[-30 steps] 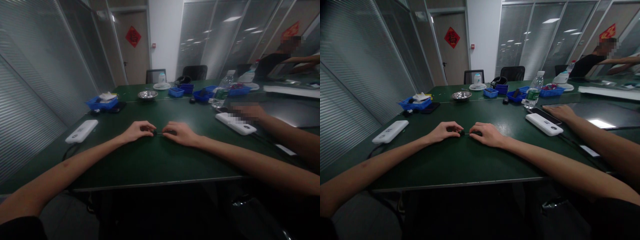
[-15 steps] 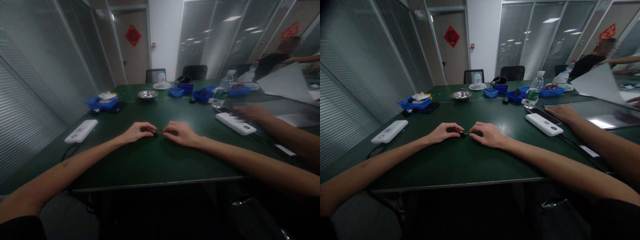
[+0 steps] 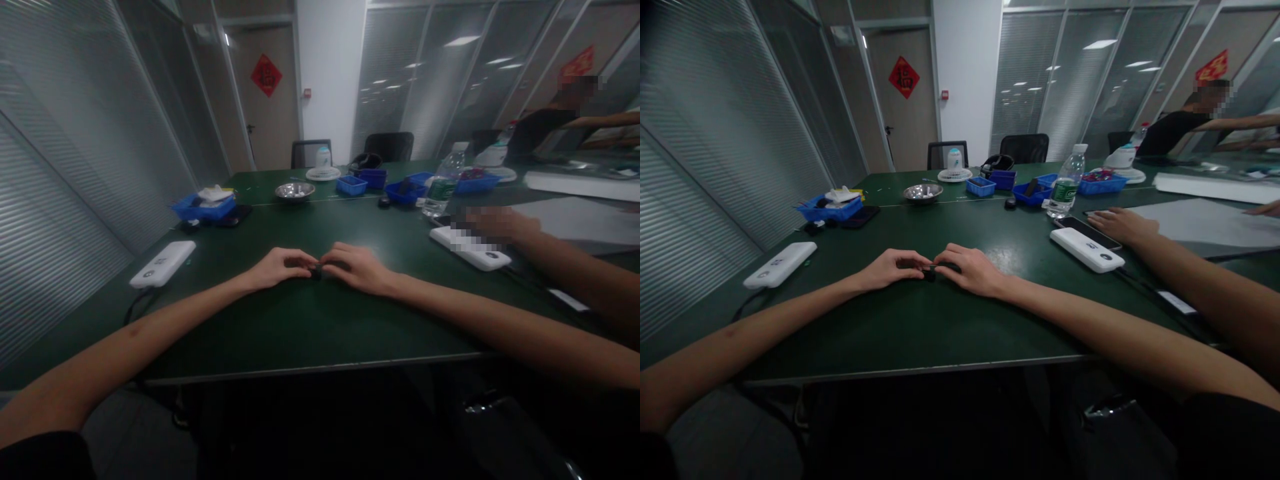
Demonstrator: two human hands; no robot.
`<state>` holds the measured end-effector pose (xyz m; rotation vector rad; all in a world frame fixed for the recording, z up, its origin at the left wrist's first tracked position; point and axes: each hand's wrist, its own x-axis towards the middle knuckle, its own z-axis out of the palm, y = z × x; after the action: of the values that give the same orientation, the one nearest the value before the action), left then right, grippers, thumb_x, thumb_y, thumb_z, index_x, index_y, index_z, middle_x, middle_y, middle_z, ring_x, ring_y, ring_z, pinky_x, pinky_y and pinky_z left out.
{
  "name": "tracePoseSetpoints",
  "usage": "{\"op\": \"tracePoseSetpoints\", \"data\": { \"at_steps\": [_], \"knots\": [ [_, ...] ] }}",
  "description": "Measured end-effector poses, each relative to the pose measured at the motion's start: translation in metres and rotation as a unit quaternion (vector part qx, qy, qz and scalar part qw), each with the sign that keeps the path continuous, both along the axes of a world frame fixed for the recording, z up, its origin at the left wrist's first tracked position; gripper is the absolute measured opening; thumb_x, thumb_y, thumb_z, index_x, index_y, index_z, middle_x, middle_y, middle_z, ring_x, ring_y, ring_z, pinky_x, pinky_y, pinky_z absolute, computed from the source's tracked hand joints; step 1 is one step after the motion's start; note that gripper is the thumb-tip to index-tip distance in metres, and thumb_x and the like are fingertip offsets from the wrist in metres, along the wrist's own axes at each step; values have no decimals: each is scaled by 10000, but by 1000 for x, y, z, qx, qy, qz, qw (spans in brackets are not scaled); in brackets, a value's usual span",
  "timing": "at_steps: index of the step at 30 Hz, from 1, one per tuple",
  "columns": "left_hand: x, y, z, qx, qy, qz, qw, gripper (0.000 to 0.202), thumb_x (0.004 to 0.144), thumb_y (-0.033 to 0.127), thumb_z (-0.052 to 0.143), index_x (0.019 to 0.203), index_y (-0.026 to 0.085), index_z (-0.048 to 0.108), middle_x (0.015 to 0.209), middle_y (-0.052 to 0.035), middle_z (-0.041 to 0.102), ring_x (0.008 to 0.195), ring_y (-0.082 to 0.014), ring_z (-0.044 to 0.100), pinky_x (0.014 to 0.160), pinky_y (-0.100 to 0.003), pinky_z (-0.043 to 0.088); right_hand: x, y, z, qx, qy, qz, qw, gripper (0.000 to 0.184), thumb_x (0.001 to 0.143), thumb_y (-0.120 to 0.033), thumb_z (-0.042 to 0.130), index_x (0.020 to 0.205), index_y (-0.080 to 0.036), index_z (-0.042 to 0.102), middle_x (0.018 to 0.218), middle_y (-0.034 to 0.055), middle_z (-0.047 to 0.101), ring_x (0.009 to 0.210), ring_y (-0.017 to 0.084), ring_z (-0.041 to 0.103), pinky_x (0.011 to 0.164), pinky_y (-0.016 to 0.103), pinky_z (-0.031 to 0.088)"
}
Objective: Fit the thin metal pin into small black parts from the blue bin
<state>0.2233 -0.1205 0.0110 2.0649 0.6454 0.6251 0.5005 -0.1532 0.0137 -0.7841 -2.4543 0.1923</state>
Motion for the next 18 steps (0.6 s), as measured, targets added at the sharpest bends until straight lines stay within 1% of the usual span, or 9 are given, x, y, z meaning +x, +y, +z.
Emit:
{"op": "tracePoseSetpoints", "data": {
  "at_steps": [4,6,8,10,12,16,18],
  "knots": [
    [-1,5,-3,28,17,45,998,443,892,354,776,1293,177,710,1108,-84,741,945,-192,672,858,-336,533,2,1,-2,11,31,-34,999,211,1035,-327,574,1108,-177,703,1034,77,679,869,184,634,738,304,472],
    [-1,6,-2,40,35,59,997,431,891,387,774,1261,172,722,1059,-75,739,894,-184,654,790,-312,509,3,1,-1,4,32,-24,999,200,1023,-320,590,1092,-179,714,1017,71,688,843,176,634,728,300,469],
    [-2,6,-1,50,52,59,996,371,900,407,762,1186,170,750,1007,-60,739,847,-173,632,744,-295,477,3,-1,1,-2,15,-5,1000,210,1022,-328,593,1104,-186,723,1014,66,689,817,167,628,709,294,459],
    [-3,5,0,54,60,52,995,319,908,411,753,1115,169,770,985,-51,739,816,-164,615,719,-287,453,3,-3,3,0,-7,10,1000,232,1032,-344,581,1130,-189,724,1020,66,683,812,163,620,700,290,446],
    [-2,5,1,48,60,45,996,309,900,414,761,1083,166,776,975,-48,737,800,-162,607,705,-283,443,3,-4,4,3,-22,20,1000,254,1045,-359,562,1156,-188,714,1033,69,674,831,166,618,705,288,440],
    [-1,4,0,17,54,37,998,339,839,435,821,1020,152,772,917,-43,724,783,-165,610,688,-279,447,1,-4,5,-4,-38,46,998,284,1071,-373,523,1215,-190,684,1070,74,657,865,168,616,716,285,446],
    [0,4,-1,-1,44,29,999,334,828,427,832,1001,149,766,924,-46,728,812,-173,629,713,-283,466,1,-4,5,-5,-42,54,998,293,1079,-376,508,1237,-190,672,1088,75,650,865,165,614,722,287,452]
  ]
}}
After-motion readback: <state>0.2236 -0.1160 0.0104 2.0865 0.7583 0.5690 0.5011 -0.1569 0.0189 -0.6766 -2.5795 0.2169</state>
